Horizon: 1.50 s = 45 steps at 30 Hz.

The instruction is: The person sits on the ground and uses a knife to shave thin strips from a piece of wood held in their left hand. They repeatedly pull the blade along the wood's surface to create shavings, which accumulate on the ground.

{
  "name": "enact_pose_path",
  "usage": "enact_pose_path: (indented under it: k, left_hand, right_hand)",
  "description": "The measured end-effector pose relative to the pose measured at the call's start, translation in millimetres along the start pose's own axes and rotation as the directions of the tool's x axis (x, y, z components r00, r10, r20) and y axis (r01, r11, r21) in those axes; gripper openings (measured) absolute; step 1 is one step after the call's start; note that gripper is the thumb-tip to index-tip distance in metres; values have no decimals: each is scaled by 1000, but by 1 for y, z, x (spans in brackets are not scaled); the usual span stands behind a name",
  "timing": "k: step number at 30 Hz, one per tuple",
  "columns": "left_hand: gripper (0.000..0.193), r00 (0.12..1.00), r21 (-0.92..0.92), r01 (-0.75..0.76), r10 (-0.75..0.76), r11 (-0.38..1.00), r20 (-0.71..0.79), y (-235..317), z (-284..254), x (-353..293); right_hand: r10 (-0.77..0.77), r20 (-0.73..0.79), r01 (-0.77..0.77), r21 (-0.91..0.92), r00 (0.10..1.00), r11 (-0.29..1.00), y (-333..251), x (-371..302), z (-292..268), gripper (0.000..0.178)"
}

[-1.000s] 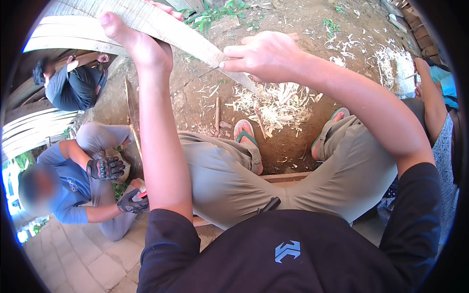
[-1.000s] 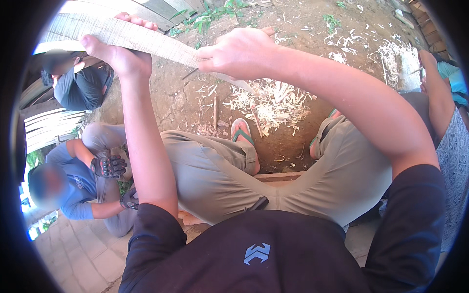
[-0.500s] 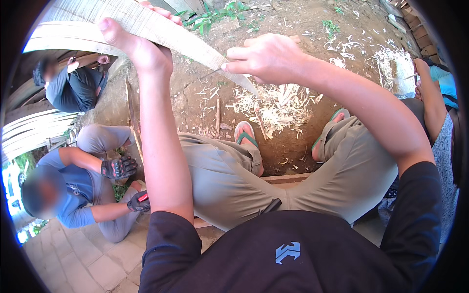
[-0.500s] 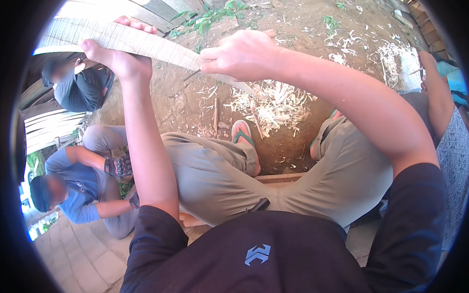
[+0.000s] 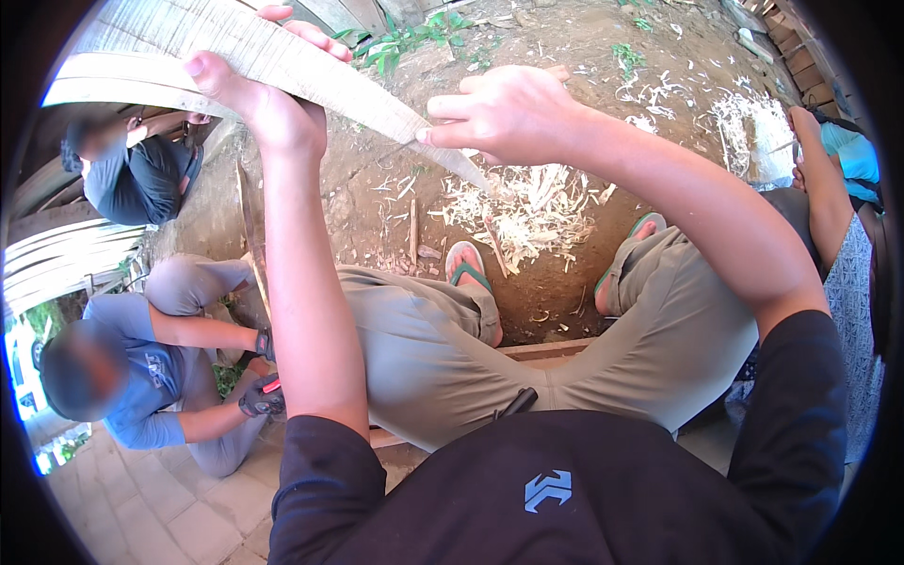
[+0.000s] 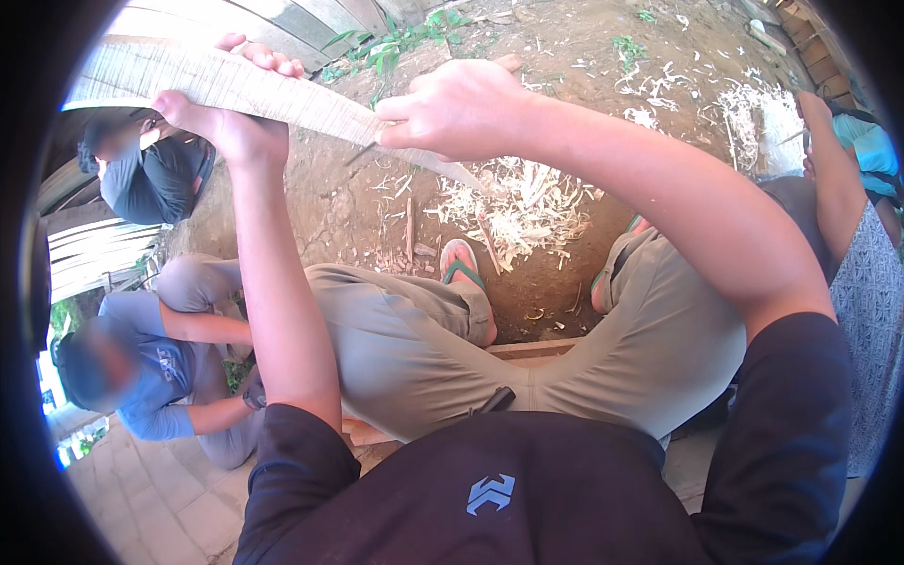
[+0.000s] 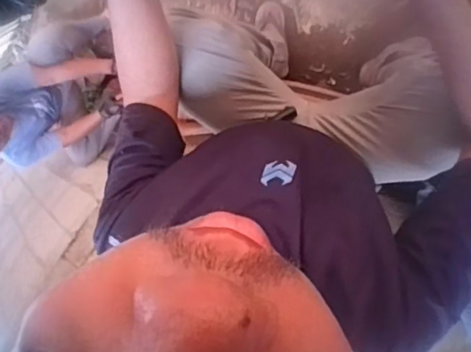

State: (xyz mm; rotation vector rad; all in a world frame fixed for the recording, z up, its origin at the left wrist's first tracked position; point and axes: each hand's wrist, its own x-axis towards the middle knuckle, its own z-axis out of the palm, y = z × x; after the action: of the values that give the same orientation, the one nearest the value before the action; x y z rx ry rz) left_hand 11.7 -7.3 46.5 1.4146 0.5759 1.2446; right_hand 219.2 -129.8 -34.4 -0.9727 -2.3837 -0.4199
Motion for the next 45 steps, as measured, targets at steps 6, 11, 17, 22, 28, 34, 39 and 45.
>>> enact_pose_path:
  k: [6,11,17,22,28,34,39,45]
  left_hand:
    - [107,999,26,-24,23,999,27,2,5,-6]
    - [102,996,74,-89,87,993,33,3,4,-7]
    - [87,987,121,-160,156,980,42,-4,9,0]
    - [89,991,138,-131,129,982,24,-6,4,-3]
    - [91,995,210,-100,92,973,44,3,22,-15]
    - [85,995,185,-93,100,978,-26,1,10,-13]
    - [78,996,117,-77,81,990,-28,1,16,-13]
    - [71,999,85,-55,54,995,4,2,20,-14]
  right_hand:
    - [56,-26,-57,-48,998,997,-7,0,-8,40]
    - [106,-114,-110,-28,988,994,-8,7,-20,39]
    - [170,-41,-172,-55,985,984,0,10,-29,35]
    - [165,-103,-167,-9,981,986,0,5,-22,34]
    - [189,-176,-184,45,966,982,2,-1,-24,45]
    - [157,-41,-159,-51,987,986,5,12,-36,39]
    - [153,-48,-155,-45,987,987,6,11,-35,39]
    - [205,-37,-204,31,978,979,6,7,-39,42]
